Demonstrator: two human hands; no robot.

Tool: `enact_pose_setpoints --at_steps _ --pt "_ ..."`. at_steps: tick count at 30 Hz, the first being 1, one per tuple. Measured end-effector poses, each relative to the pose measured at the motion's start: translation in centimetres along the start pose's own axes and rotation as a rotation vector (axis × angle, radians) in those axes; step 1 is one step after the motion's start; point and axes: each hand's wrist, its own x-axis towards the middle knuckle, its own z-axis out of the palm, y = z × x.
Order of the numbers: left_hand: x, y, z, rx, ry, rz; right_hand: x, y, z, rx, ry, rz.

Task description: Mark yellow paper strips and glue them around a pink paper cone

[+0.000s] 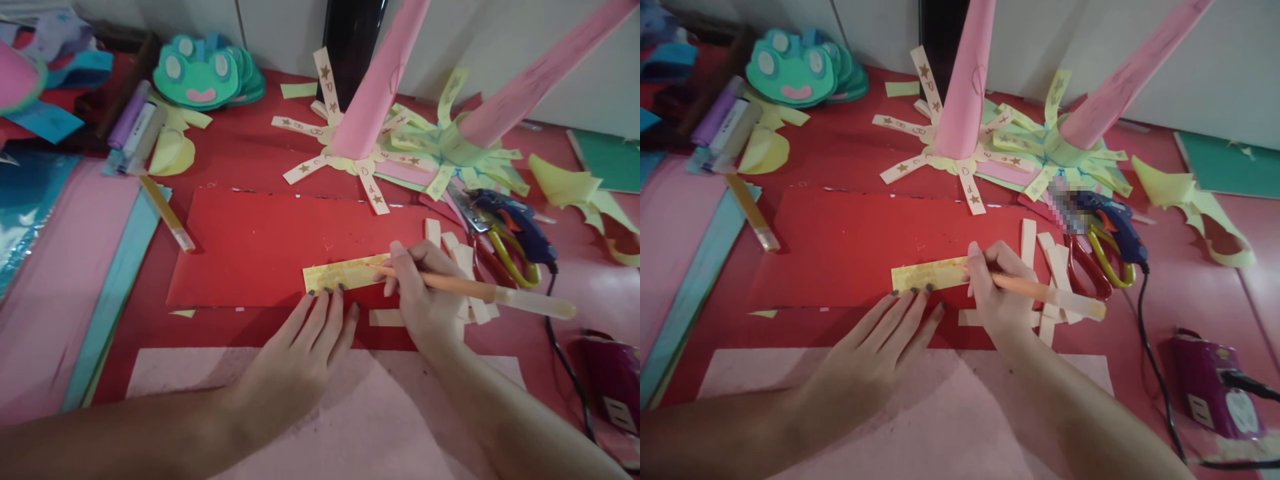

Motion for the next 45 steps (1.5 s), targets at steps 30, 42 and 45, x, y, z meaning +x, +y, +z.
enact_pose_setpoints --at_steps 30,42,45 --pt "0.00 -0.02 0.07 -0.063 -0.058 0.007 -0.28 -0.06 0.04 -0.014 -0.012 -0.024" --pt "0.04 -0.03 -0.15 -0.063 -0.055 0.006 -0.40 0.00 0.05 0.036 -0.085 -0.085" --pt "-0.06 -0.07 -0.15 -0.062 -0.044 0.009 -0.31 0.12 0.02 0.030 -0.124 -0.062"
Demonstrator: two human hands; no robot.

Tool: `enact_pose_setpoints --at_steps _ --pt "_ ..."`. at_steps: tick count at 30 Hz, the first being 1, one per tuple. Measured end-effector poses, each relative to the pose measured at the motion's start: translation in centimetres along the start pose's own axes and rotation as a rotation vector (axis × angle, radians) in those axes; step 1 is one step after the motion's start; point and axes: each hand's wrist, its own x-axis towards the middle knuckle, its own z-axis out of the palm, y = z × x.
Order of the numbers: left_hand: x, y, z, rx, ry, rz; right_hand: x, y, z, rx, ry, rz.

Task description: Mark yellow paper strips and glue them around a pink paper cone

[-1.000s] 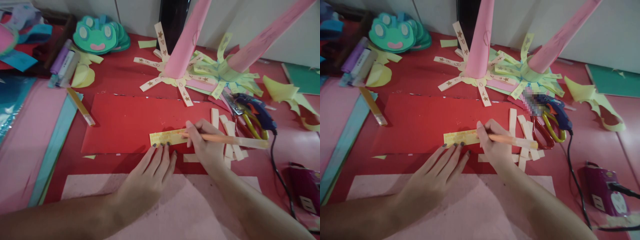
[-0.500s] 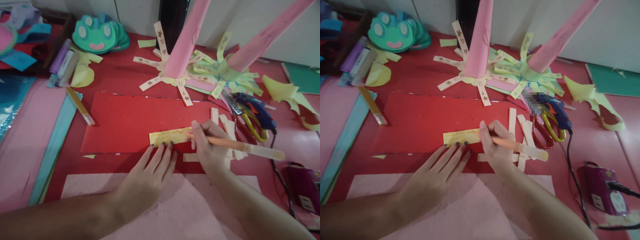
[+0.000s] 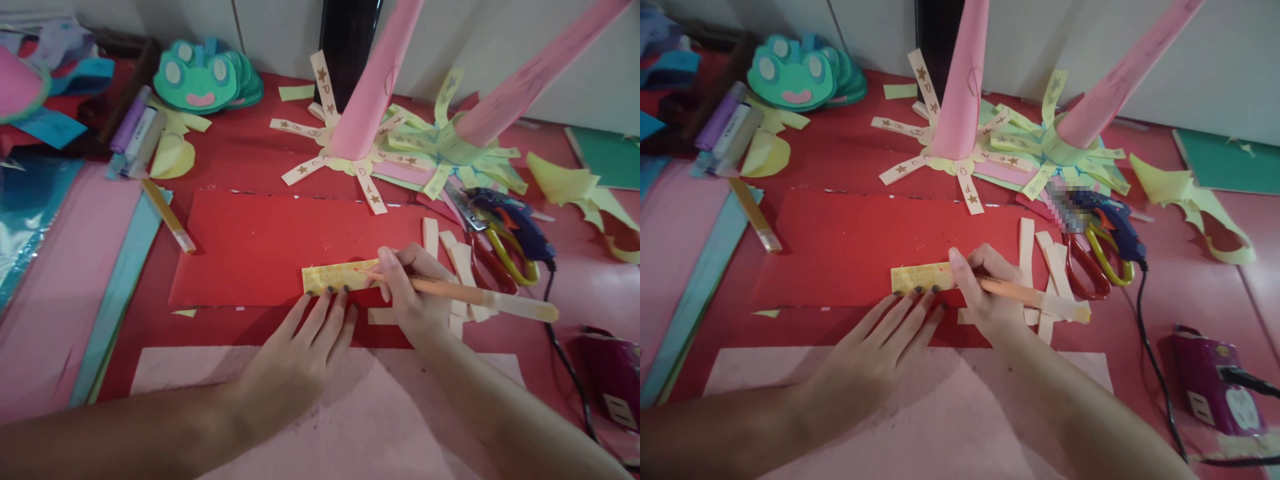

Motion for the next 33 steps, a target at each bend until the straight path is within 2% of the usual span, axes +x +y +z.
enact_pose_setpoints --at_steps 4,9,16,24,33 --pt "-0.12 -0.02 0.09 0.004 -0.006 0.005 0.16 0.07 0.06 -0.016 -0.057 0.017" --pt "-0.02 -0.01 0.23 0.006 0.004 0.006 0.07 0.07 0.18 -0.039 -0.033 0.049" --pt "-0.01 0.02 0.31 0.007 0.020 0.002 0.09 0.53 0.22 -0.065 -0.086 0.096" --pt "-0.08 0.03 0.40 -0.007 0.044 -0.008 0.18 0.46 0.18 -0.074 -0.102 0.091" --pt "0.11 0.01 0.26 0.009 0.018 0.008 0.27 0.40 0.20 -0.093 -0.120 0.059"
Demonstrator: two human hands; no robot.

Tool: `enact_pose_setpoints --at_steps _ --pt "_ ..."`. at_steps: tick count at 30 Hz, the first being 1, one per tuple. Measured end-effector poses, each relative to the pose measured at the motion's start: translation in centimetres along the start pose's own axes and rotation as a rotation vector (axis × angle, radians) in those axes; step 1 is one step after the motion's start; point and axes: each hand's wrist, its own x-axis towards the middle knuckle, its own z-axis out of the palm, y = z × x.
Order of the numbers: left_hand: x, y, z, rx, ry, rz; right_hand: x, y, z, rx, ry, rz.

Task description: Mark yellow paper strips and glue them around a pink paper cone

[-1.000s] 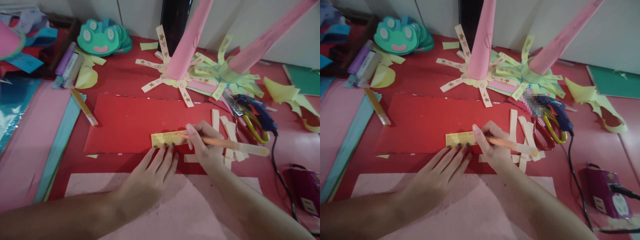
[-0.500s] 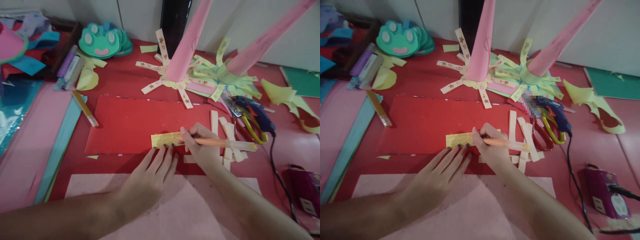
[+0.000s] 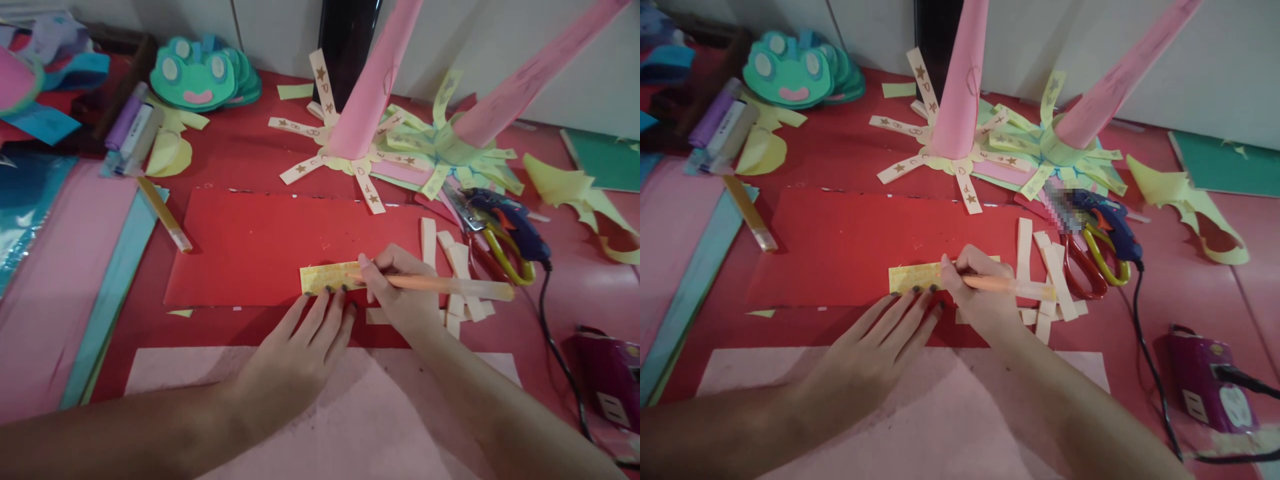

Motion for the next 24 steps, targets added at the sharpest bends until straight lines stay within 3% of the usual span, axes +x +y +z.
enact_pose_setpoints --at_steps 16,24 --pt "-0.12 -0.01 0.13 0.001 0.002 0.005 0.06 0.04 -0.01 0.018 0.023 0.037" --pt "-0.09 0.00 0.12 0.004 -0.011 0.004 0.01 0.21 0.09 -0.044 0.032 -0.020"
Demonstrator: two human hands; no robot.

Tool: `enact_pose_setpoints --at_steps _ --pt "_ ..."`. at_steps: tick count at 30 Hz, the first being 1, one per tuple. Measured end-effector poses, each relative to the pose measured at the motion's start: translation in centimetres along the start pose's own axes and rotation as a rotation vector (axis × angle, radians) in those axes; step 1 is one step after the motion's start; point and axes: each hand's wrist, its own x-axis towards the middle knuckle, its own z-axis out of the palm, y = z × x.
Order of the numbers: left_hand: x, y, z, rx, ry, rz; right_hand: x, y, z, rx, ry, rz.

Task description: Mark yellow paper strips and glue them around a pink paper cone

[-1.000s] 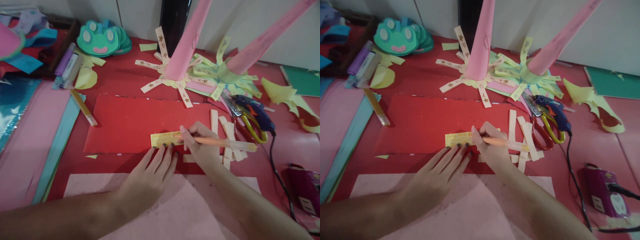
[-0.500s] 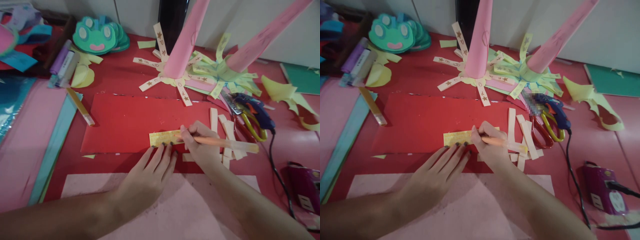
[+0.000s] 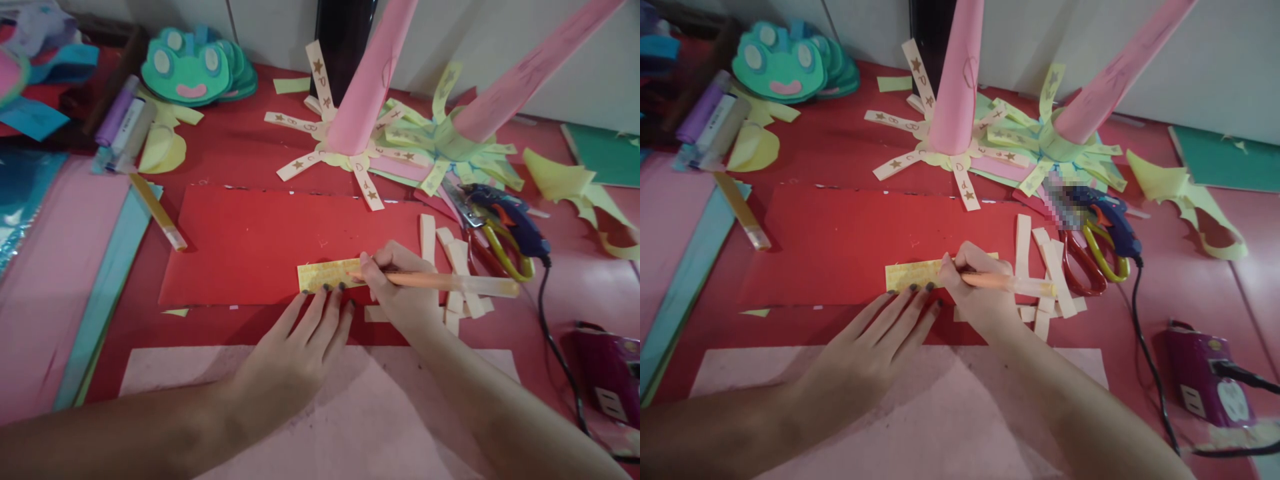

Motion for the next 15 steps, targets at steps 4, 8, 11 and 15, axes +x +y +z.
enact_pose_setpoints --at_steps 4,8,11,15 --pt "0.10 -0.04 -0.16 -0.011 -0.010 0.002 -0.06 -0.13 -0.15 0.012 -0.019 0.009" --pt "0.16 -0.08 -0.29 -0.013 -0.005 -0.001 -0.13 -0.20 -0.14 -0.002 -0.014 0.009" --pt "0.12 -0.06 -0.26 -0.003 -0.009 -0.002 -0.11 -0.16 -0.10 0.003 -0.009 0.012" --pt "0.10 -0.06 -0.13 -0.004 0.013 0.005 -0.01 -0.10 -0.15 0.064 -0.020 0.032"
